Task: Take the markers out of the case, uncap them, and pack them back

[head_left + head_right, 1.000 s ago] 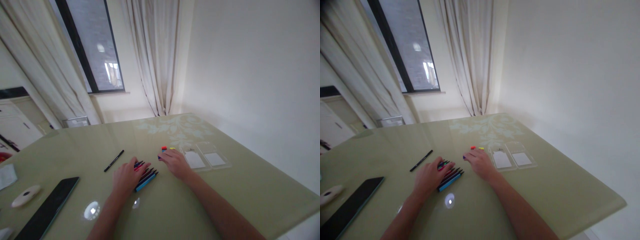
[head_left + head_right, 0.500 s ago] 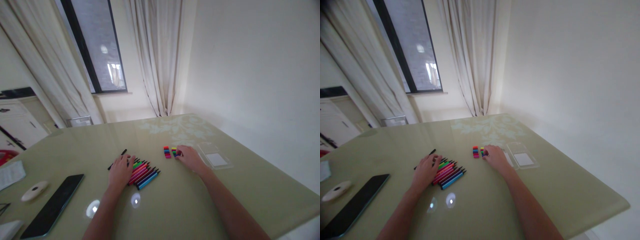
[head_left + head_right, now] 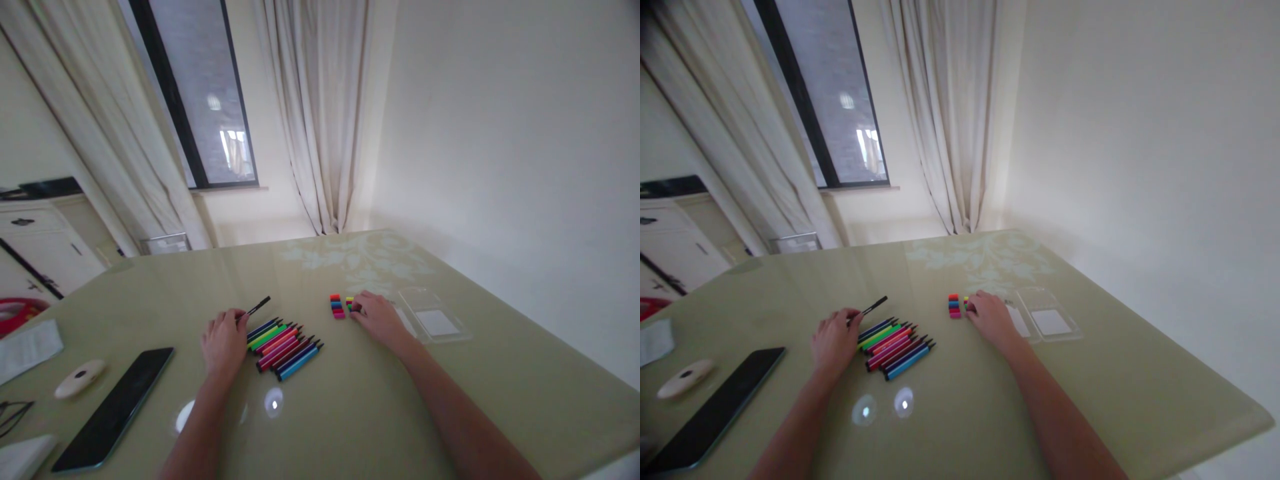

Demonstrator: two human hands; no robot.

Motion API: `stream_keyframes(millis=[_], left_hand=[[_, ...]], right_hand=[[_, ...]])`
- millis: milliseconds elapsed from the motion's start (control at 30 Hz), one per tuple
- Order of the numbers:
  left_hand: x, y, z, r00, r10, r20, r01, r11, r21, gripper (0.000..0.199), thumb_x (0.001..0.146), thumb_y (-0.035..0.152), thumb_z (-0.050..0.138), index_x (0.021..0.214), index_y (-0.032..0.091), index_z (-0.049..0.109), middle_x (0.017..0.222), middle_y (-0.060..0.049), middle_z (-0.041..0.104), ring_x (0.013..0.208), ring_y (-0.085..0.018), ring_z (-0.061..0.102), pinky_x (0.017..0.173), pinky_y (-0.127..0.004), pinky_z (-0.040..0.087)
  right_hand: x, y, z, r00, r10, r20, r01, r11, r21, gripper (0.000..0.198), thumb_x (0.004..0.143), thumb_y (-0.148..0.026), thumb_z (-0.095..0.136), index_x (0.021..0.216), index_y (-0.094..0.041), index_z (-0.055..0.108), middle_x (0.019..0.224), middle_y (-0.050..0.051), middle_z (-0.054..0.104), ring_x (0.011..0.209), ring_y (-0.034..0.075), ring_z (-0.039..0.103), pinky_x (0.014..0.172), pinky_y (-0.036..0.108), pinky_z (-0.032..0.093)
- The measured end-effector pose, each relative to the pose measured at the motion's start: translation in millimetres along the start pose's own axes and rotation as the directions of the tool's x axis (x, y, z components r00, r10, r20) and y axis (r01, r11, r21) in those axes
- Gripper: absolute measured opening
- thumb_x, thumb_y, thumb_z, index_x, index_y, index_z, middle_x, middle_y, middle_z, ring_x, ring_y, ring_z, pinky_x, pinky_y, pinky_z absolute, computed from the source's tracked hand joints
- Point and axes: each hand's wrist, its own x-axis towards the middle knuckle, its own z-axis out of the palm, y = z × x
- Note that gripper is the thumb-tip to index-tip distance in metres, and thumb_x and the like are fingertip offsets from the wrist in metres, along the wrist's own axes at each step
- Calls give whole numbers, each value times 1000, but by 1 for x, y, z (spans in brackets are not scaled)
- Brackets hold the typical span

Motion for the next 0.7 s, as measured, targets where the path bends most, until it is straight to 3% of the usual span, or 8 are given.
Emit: stream_keyframes(millis=[67, 167, 267, 400, 500, 700], left_hand=[[-5, 16, 1, 986, 165, -37, -168, 981, -100, 30, 104, 32, 39, 111, 21, 66, 115, -10, 72, 107, -29, 64, 89, -40, 46], [-21, 43, 3, 908, 416, -44, -416, 887, -203, 25, 104, 28, 42, 111, 23, 66, 110, -6, 75, 108, -25, 65, 98, -39, 42], [-39, 63, 4, 800, 600, -22, -589, 776, -226, 23, 104, 25, 44, 110, 24, 66, 108, -6, 75, 104, -23, 65, 98, -38, 40], [-54, 74, -1, 734, 678, -31, -675, 726, -130, 21, 104, 34, 48, 110, 23, 65, 105, -7, 74, 101, -25, 64, 95, -39, 39], [-57, 77, -6, 731, 681, 45, -677, 732, -70, 31, 101, 50, 51, 105, 22, 65, 105, -9, 73, 100, -28, 65, 92, -40, 41], [-59, 90, -14, 838, 462, 290, -488, 873, 20, 55, 97, 70, 40, 90, 24, 69, 81, -10, 75, 79, -29, 72, 67, -34, 43]], right_hand=[[-2, -10, 3, 997, -42, -58, 44, 998, 40, 17, 97, -31, 65, 108, -20, 71, 107, 8, 70, 98, 23, 66, 86, 32, 47], [-6, -31, 12, 976, -175, -131, 189, 977, 102, 46, 99, -39, 64, 142, -23, 55, 126, 10, 66, 111, 24, 65, 95, 35, 49], [-10, -49, 22, 943, -317, -97, 324, 944, 59, 31, 102, -34, 60, 131, -24, 63, 117, 9, 71, 109, 24, 66, 96, 37, 48], [-15, -62, 26, 915, -402, -44, 402, 916, -16, 20, 103, -29, 57, 118, -23, 70, 100, 8, 74, 97, 22, 67, 93, 36, 47], [-17, -65, 21, 885, -466, -12, 465, 884, -46, 23, 103, -28, 56, 121, -23, 70, 97, 8, 75, 93, 22, 67, 92, 36, 47], [-16, -66, 16, 877, -480, 10, 480, 877, -2, 25, 102, -30, 58, 123, -24, 71, 104, 6, 78, 97, 23, 69, 96, 37, 47]])
